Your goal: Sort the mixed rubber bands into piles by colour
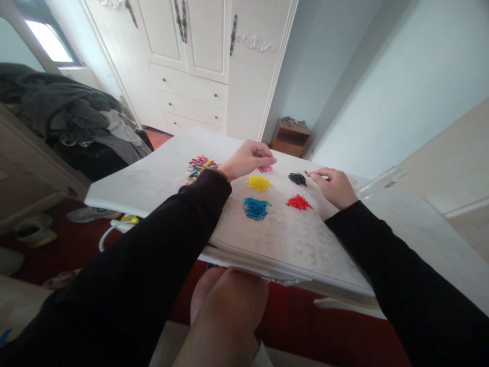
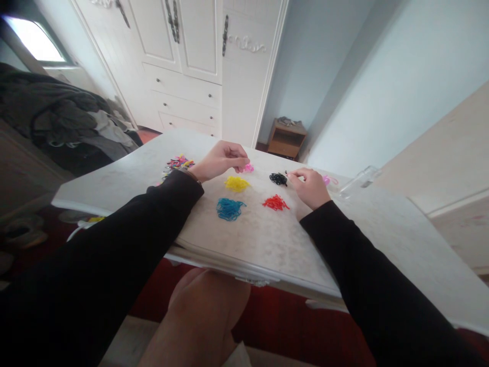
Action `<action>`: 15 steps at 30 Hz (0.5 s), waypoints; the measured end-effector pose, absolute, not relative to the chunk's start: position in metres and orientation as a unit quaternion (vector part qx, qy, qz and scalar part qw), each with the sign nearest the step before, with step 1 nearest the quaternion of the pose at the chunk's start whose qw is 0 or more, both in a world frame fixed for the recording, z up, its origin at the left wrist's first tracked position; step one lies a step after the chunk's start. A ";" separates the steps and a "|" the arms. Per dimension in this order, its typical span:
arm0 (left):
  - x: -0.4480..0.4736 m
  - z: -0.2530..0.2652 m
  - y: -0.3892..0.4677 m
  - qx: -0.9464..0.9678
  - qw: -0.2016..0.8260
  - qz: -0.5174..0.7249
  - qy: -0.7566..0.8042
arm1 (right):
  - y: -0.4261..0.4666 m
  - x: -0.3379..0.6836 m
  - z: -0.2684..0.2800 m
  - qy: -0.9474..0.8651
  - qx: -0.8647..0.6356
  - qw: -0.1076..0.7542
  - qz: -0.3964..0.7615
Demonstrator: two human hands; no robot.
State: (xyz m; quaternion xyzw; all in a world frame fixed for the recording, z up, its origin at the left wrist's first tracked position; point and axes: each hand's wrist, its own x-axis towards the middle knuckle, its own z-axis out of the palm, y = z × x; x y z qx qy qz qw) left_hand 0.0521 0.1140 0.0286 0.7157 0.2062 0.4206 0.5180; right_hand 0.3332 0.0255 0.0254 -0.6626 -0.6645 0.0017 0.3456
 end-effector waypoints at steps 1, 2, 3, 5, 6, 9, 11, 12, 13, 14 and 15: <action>0.052 0.029 0.114 0.716 0.518 0.420 0.206 | 0.026 0.334 0.025 -0.664 -0.663 0.346 0.000; 0.052 0.029 0.114 0.716 0.519 0.420 0.206 | 0.026 0.335 0.024 -0.663 -0.664 0.346 -0.001; 0.052 0.029 0.114 0.716 0.519 0.419 0.207 | 0.027 0.335 0.023 -0.663 -0.665 0.345 0.000; 0.052 0.029 0.114 0.716 0.519 0.419 0.206 | 0.027 0.336 0.022 -0.662 -0.669 0.336 0.006; 0.052 0.029 0.114 0.716 0.519 0.420 0.205 | 0.027 0.336 0.022 -0.663 -0.672 0.328 0.012; 0.052 0.029 0.114 0.714 0.518 0.423 0.205 | 0.027 0.335 0.022 -0.665 -0.680 0.307 0.023; 0.051 0.029 0.114 0.714 0.517 0.424 0.207 | 0.027 0.336 0.022 -0.665 -0.682 0.304 0.020; 0.051 0.029 0.114 0.714 0.517 0.425 0.208 | 0.027 0.336 0.022 -0.665 -0.681 0.306 0.016; 0.051 0.029 0.113 0.714 0.517 0.425 0.208 | 0.028 0.337 0.022 -0.665 -0.680 0.308 0.013; 0.051 0.029 0.113 0.713 0.517 0.426 0.208 | 0.028 0.337 0.022 -0.664 -0.679 0.312 0.011; 0.050 0.029 0.113 0.712 0.517 0.427 0.208 | 0.028 0.337 0.022 -0.662 -0.679 0.316 0.009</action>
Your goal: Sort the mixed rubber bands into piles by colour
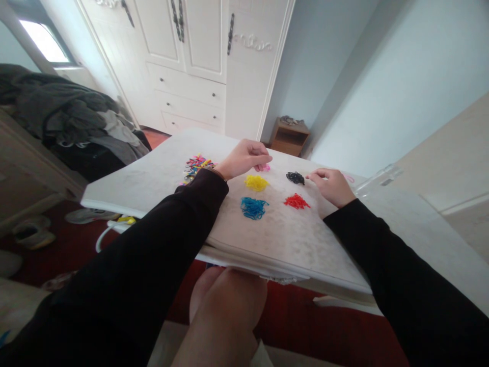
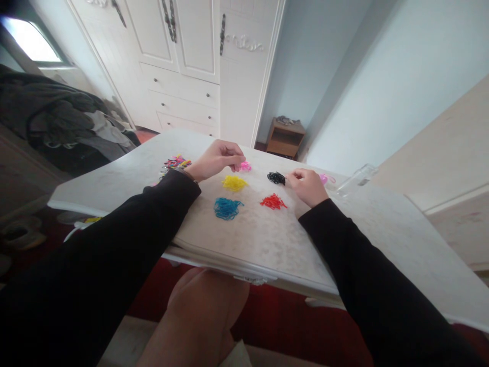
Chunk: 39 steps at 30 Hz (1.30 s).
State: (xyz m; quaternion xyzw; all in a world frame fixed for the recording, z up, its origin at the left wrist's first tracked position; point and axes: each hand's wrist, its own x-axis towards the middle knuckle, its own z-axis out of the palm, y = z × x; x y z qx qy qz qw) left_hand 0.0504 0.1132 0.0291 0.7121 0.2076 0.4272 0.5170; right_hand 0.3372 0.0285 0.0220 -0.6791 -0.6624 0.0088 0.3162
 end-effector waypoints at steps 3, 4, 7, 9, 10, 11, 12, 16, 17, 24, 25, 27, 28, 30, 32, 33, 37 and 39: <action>0.048 0.030 0.115 0.710 0.513 0.437 0.204 | 0.030 0.336 0.021 -0.660 -0.677 0.327 0.007; 0.048 0.030 0.116 0.708 0.510 0.445 0.203 | 0.031 0.335 0.021 -0.661 -0.673 0.332 0.007; 0.046 0.030 0.121 0.690 0.491 0.489 0.208 | 0.032 0.333 0.019 -0.670 -0.654 0.351 0.007; 0.045 0.030 0.124 0.670 0.473 0.527 0.224 | 0.032 0.333 0.017 -0.672 -0.647 0.360 0.003; 0.044 0.031 0.125 0.657 0.463 0.544 0.240 | 0.032 0.334 0.016 -0.672 -0.646 0.363 0.002; 0.042 0.032 0.126 0.644 0.450 0.563 0.256 | 0.033 0.335 0.015 -0.675 -0.644 0.361 0.003; 0.039 0.034 0.128 0.633 0.438 0.578 0.271 | 0.033 0.336 0.014 -0.678 -0.641 0.360 0.007; 0.011 0.048 0.134 0.651 0.382 0.579 0.308 | 0.035 0.339 0.012 -0.683 -0.631 0.368 0.011; -0.001 0.051 0.136 0.654 0.366 0.577 0.325 | 0.035 0.339 0.012 -0.685 -0.628 0.369 0.010; -0.104 0.026 0.145 0.633 0.179 0.504 0.559 | 0.033 0.334 0.013 -0.683 -0.633 0.364 0.016; -0.113 0.019 0.144 0.636 0.150 0.486 0.581 | 0.033 0.334 0.012 -0.684 -0.634 0.361 0.016; -0.124 0.007 0.142 0.649 0.124 0.451 0.601 | 0.034 0.335 0.011 -0.687 -0.634 0.356 0.016; -0.125 0.002 0.141 0.657 0.117 0.437 0.603 | 0.035 0.337 0.009 -0.687 -0.634 0.355 0.017; -0.125 -0.003 0.142 0.685 0.105 0.408 0.595 | 0.036 0.339 0.007 -0.686 -0.634 0.357 0.018; -0.123 -0.006 0.145 0.720 0.092 0.378 0.575 | 0.038 0.341 0.006 -0.685 -0.634 0.359 0.020; -0.122 -0.007 0.146 0.734 0.088 0.364 0.567 | 0.038 0.342 0.005 -0.685 -0.634 0.358 0.020; -0.123 -0.008 0.148 0.768 0.093 0.320 0.548 | 0.038 0.342 0.003 -0.683 -0.635 0.359 0.014; -0.123 -0.007 0.146 0.779 0.094 0.303 0.540 | 0.038 0.341 0.003 -0.683 -0.635 0.360 0.015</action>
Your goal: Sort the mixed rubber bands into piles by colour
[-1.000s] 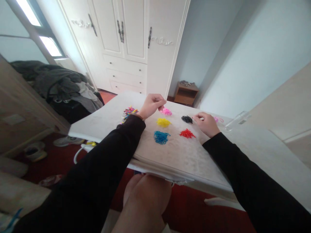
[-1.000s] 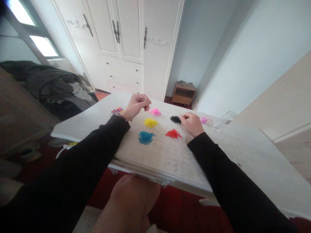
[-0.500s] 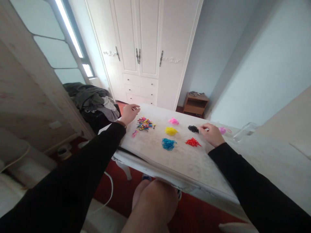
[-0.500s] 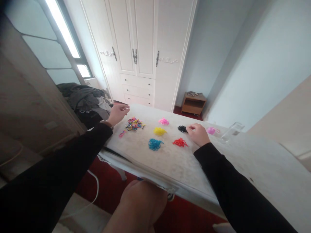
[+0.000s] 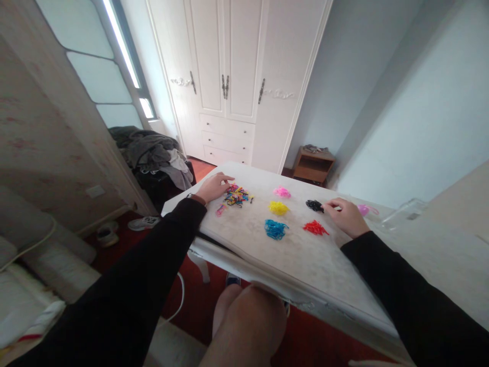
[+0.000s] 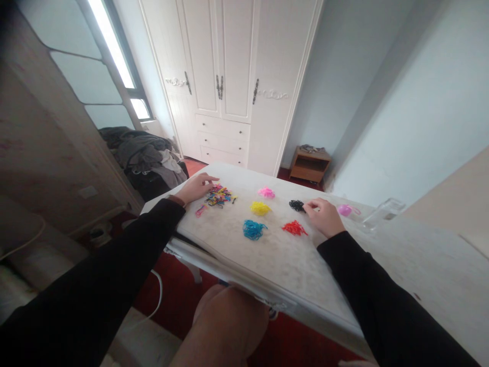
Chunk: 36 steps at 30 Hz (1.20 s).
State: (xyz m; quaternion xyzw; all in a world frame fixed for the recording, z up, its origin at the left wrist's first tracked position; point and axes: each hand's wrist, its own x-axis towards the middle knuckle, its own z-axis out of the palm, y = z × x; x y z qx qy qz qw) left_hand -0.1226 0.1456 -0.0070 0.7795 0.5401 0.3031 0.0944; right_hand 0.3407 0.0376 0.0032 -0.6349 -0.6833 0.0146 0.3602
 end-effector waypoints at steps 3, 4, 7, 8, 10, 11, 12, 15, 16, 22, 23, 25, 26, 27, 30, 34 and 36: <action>-0.121 -0.005 0.142 0.787 0.087 0.288 0.539 | 0.037 0.339 0.004 -0.683 -0.636 0.358 0.014; -0.120 -0.004 0.142 0.788 0.083 0.283 0.541 | 0.036 0.339 0.004 -0.683 -0.637 0.358 0.014; -0.119 -0.003 0.143 0.789 0.072 0.269 0.547 | 0.036 0.337 0.005 -0.682 -0.639 0.356 0.019; -0.119 -0.003 0.144 0.791 0.070 0.268 0.546 | 0.035 0.337 0.005 -0.682 -0.639 0.355 0.022; -0.120 -0.003 0.148 0.794 0.071 0.267 0.542 | 0.035 0.336 0.005 -0.683 -0.639 0.353 0.026; -0.121 -0.003 0.149 0.796 0.072 0.267 0.539 | 0.035 0.335 0.004 -0.684 -0.638 0.353 0.027; -0.121 -0.004 0.151 0.798 0.072 0.266 0.536 | 0.035 0.335 0.004 -0.685 -0.637 0.352 0.029; -0.124 -0.006 0.155 0.803 0.068 0.267 0.528 | 0.034 0.335 0.004 -0.685 -0.640 0.348 0.034; -0.124 -0.007 0.156 0.804 0.067 0.270 0.525 | 0.034 0.335 0.003 -0.684 -0.641 0.346 0.036; -0.125 -0.010 0.160 0.794 0.068 0.285 0.532 | 0.035 0.335 0.002 -0.687 -0.635 0.353 0.028; -0.125 -0.010 0.161 0.794 0.066 0.285 0.534 | 0.035 0.335 0.002 -0.687 -0.633 0.355 0.027; -0.125 -0.010 0.162 0.794 0.062 0.282 0.535 | 0.035 0.334 0.002 -0.689 -0.631 0.357 0.028; -0.125 -0.011 0.162 0.794 0.060 0.281 0.536 | 0.035 0.334 0.002 -0.689 -0.629 0.357 0.029; -0.125 -0.011 0.162 0.795 0.058 0.279 0.535 | 0.035 0.333 0.002 -0.690 -0.629 0.357 0.030; -0.125 -0.012 0.161 0.801 0.048 0.277 0.529 | 0.035 0.333 0.002 -0.691 -0.628 0.355 0.036; -0.124 -0.013 0.159 0.799 0.042 0.282 0.530 | 0.035 0.333 0.002 -0.691 -0.628 0.357 0.040; -0.124 -0.013 0.159 0.793 0.045 0.293 0.533 | 0.035 0.333 0.002 -0.691 -0.627 0.358 0.040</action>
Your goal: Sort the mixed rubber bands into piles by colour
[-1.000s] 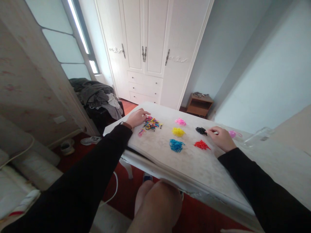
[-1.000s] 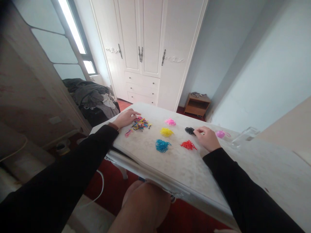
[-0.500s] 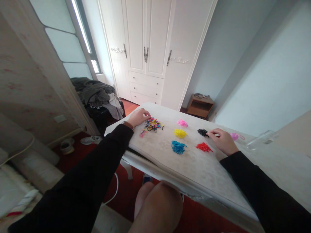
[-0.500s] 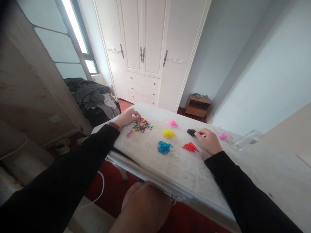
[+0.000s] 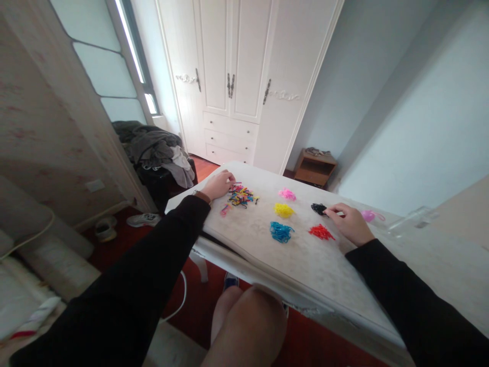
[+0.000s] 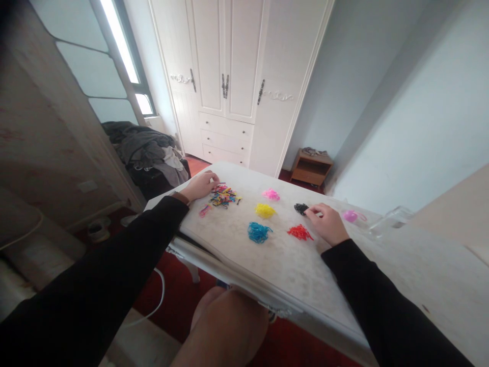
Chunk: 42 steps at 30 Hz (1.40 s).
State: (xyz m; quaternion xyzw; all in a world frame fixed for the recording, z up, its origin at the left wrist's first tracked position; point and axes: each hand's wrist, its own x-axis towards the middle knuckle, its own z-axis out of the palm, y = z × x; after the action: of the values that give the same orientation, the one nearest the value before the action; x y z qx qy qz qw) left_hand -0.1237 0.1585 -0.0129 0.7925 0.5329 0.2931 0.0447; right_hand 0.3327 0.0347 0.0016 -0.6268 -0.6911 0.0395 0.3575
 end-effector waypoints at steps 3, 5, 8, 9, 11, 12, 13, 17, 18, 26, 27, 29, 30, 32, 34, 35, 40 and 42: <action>-0.122 -0.011 0.157 0.777 0.063 0.318 0.539 | 0.035 0.333 0.002 -0.691 -0.629 0.355 0.043; -0.121 -0.010 0.155 0.766 0.083 0.339 0.540 | 0.035 0.332 0.002 -0.688 -0.631 0.355 0.046; -0.121 -0.008 0.152 0.753 0.101 0.373 0.533 | 0.034 0.332 0.003 -0.689 -0.629 0.357 0.048; -0.120 -0.007 0.151 0.748 0.102 0.384 0.531 | 0.034 0.332 0.003 -0.690 -0.628 0.357 0.048; -0.119 -0.006 0.149 0.742 0.106 0.405 0.524 | 0.034 0.331 0.004 -0.690 -0.628 0.357 0.048; -0.119 -0.006 0.148 0.740 0.109 0.413 0.520 | 0.034 0.331 0.004 -0.689 -0.629 0.358 0.049; -0.118 -0.005 0.148 0.739 0.112 0.420 0.515 | 0.034 0.330 0.004 -0.688 -0.629 0.358 0.050; -0.117 -0.005 0.148 0.743 0.124 0.443 0.486 | 0.033 0.329 0.005 -0.685 -0.628 0.365 0.053; -0.117 -0.005 0.148 0.744 0.127 0.448 0.479 | 0.033 0.328 0.005 -0.684 -0.628 0.367 0.052; -0.120 -0.005 0.150 0.752 0.117 0.430 0.485 | 0.031 0.325 0.006 -0.688 -0.624 0.367 0.046; -0.120 -0.004 0.150 0.752 0.116 0.430 0.487 | 0.030 0.325 0.006 -0.687 -0.625 0.367 0.047; -0.120 -0.004 0.150 0.751 0.117 0.431 0.487 | 0.030 0.324 0.006 -0.687 -0.624 0.369 0.049; -0.119 -0.004 0.149 0.749 0.118 0.433 0.487 | 0.030 0.323 0.007 -0.688 -0.622 0.369 0.050; -0.119 -0.004 0.148 0.743 0.118 0.442 0.489 | 0.030 0.323 0.007 -0.691 -0.620 0.368 0.051; -0.118 -0.003 0.147 0.733 0.121 0.453 0.493 | 0.030 0.323 0.006 -0.693 -0.619 0.366 0.049; -0.118 -0.002 0.146 0.728 0.122 0.458 0.495 | 0.030 0.323 0.006 -0.694 -0.617 0.367 0.049; -0.109 0.003 0.135 0.721 0.163 0.464 0.488 | 0.031 0.324 0.006 -0.702 -0.604 0.375 0.051; -0.097 0.008 0.127 0.730 0.182 0.459 0.472 | 0.030 0.323 0.006 -0.701 -0.604 0.377 0.049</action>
State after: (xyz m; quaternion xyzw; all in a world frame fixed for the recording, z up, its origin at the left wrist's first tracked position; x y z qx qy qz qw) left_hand -0.0971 0.1273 0.0076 0.7301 0.4723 0.4589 0.1824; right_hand 0.3232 0.0303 0.0064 -0.6041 -0.7006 0.0491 0.3767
